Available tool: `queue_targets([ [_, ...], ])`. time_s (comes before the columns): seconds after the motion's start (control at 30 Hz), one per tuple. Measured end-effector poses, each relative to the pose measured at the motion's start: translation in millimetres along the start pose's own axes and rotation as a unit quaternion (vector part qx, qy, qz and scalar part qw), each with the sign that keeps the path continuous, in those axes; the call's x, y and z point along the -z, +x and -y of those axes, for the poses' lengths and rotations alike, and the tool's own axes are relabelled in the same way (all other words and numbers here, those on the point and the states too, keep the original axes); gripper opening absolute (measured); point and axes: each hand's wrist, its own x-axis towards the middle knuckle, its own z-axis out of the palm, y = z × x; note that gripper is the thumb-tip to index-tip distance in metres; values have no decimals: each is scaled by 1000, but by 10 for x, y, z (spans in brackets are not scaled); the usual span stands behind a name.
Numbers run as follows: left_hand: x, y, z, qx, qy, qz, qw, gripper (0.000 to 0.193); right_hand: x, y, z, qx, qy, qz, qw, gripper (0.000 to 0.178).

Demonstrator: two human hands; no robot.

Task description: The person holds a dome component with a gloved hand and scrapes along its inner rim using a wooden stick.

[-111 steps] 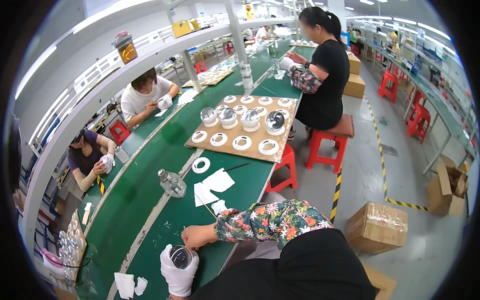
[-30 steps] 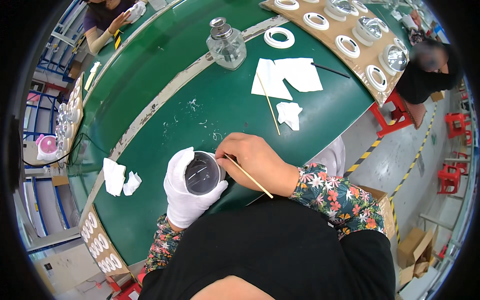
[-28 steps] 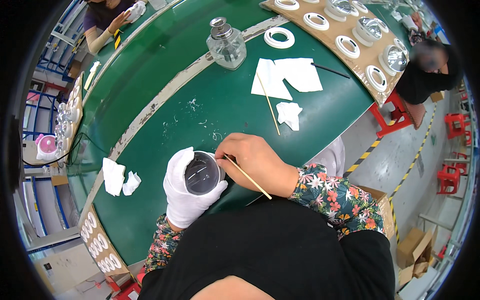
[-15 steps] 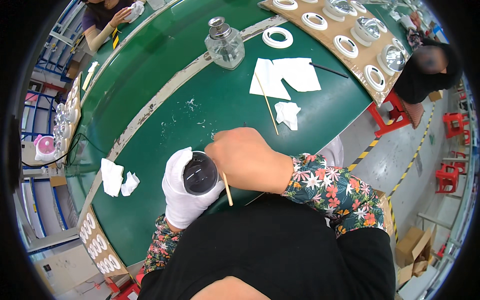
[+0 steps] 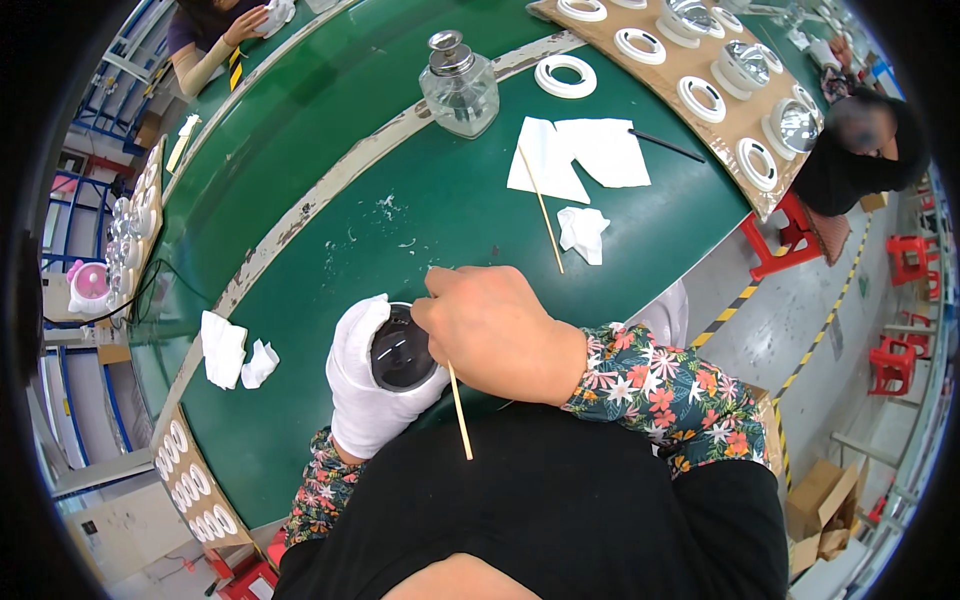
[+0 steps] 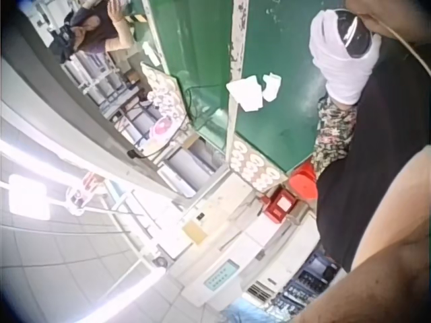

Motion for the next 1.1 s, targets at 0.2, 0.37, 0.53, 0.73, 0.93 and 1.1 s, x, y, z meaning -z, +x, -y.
queue_targets([
  [0.2, 57, 13, -22, 5, 3, 30, 1000, 90, 20, -15, -62, -11, 5, -8, 1000, 5],
  [0.37, 74, -4, -24, 16, 2, 36, 999, 90, 104, -62, -170, -32, 145, -27, 989, 9],
  [0.53, 83, 3, -26, 12, 8, 37, 999, 89, 98, -180, -244, -142, 276, -1, 951, 22],
  [0.73, 84, 7, -28, 10, 8, 40, 999, 89, 58, -277, -265, -265, 526, 20, 808, 30],
  [0.93, 90, 8, -19, 10, 4, 41, 999, 89, 4, -300, -295, -297, 591, 7, 750, 29],
  [1.1, 80, 2, -20, 10, -2, 39, 999, 90, -66, -326, -352, -286, 601, 0, 747, 15],
])
